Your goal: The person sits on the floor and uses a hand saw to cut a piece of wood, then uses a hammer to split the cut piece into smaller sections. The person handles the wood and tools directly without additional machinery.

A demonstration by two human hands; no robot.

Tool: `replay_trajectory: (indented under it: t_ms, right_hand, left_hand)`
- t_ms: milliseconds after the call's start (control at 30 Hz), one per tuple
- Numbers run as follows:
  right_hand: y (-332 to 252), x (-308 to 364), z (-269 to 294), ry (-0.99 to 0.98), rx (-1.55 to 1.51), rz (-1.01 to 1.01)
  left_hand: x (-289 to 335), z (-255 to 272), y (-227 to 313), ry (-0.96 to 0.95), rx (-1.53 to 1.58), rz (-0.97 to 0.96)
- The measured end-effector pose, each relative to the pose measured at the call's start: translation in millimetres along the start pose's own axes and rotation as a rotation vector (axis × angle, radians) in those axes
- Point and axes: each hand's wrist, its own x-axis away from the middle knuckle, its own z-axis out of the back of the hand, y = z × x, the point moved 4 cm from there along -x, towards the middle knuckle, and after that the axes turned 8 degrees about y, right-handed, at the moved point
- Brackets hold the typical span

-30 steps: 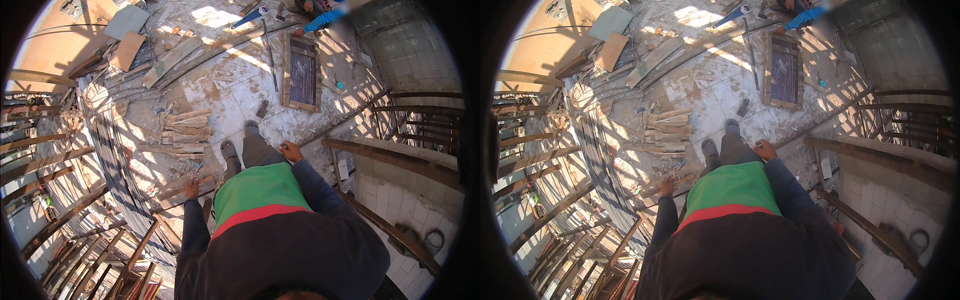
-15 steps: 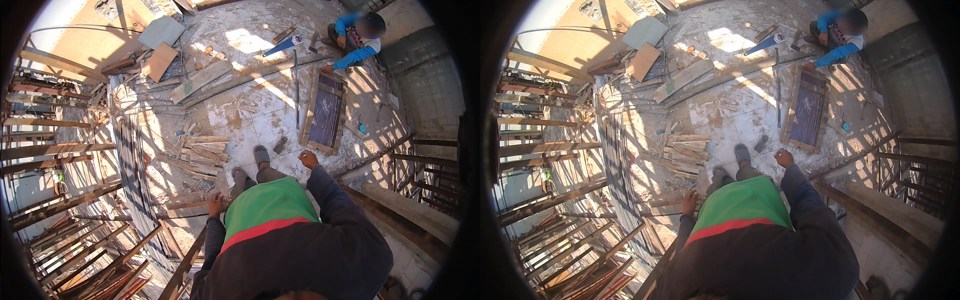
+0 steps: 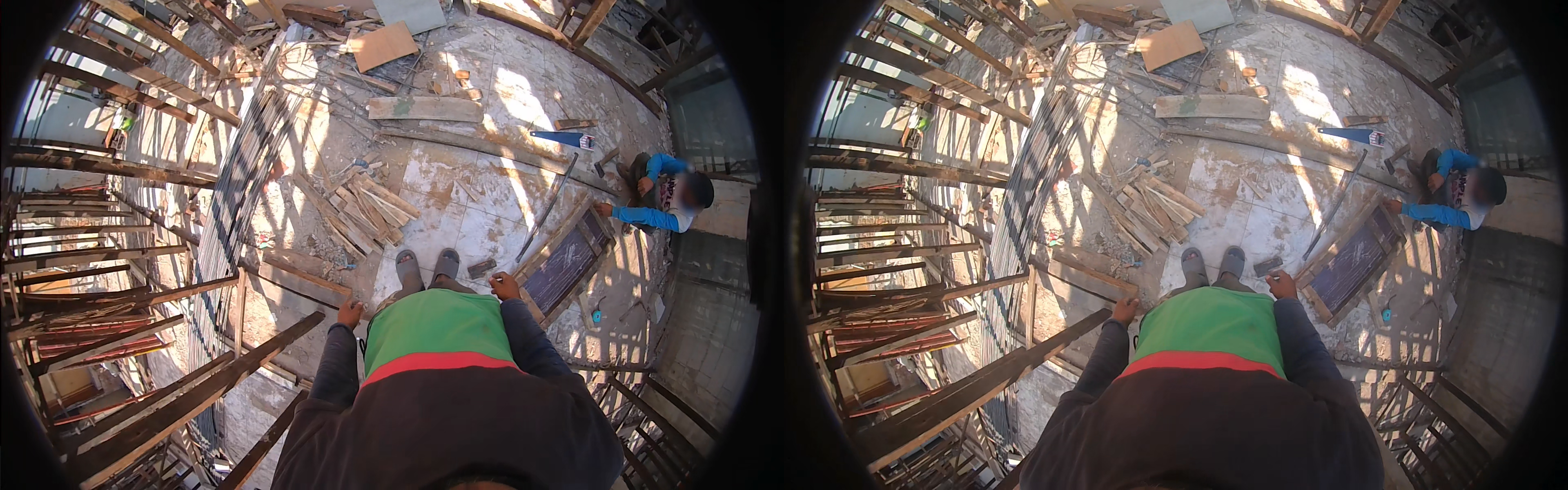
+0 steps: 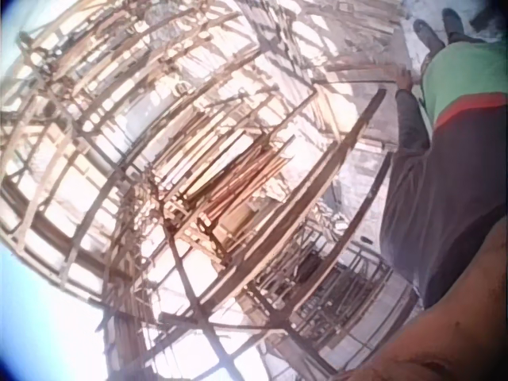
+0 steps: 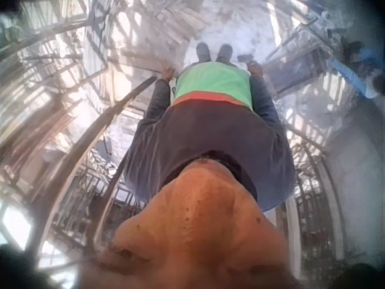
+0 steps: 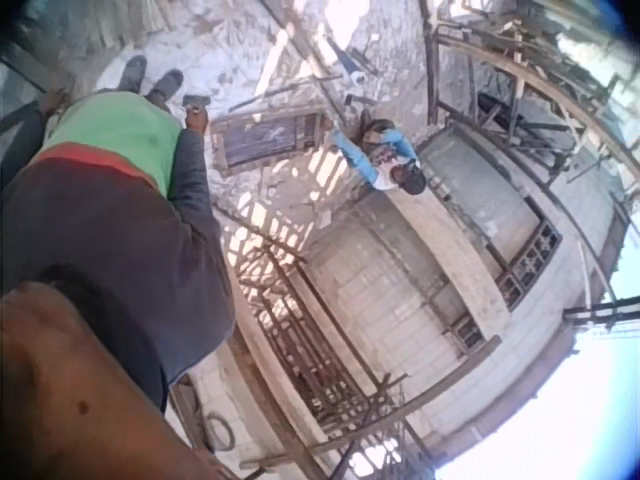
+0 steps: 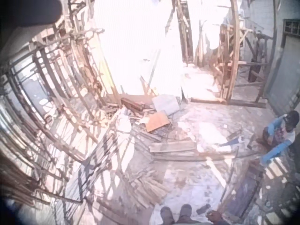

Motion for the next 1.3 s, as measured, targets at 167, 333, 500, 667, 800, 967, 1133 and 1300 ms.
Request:
replay_trajectory:
  t_ms: [167,333,500,667,800,967,1133,1300]
  right_hand:
    - [28,-8,-23,-0.093,0.146,0.255]
    - [-9,1,-25,-0.214,0.365,0.164]
    - [-78,39,-42,-0.337,0.636,-0.012]
    - [49,-22,-55,-0.39,0.503,-0.146]
    - [15,-6,-63,-0.491,0.527,0.055]
    - [-61,35,-58,-0.373,0.412,0.279]
    - [-130,76,-37,-0.356,0.474,0.543]
    - [-195,125,9,-0.329,0.58,0.519]
  left_hand:
    - [5,-3,-50,-0.033,0.141,0.103]
    - [0,-10,-45,-0.037,0.119,-0.052]
    - [-8,-4,-37,-0.032,0.083,-0.042]
    - [-17,21,-12,-0.045,0.132,-0.022]
    - [-45,34,-66,0.058,0.109,-0.066]
    - [-55,32,-95,0.087,0.068,-0.034]
    - [-50,17,-78,0.02,0.058,-0.034]
    - [-18,13,15,-0.266,0.043,0.16]
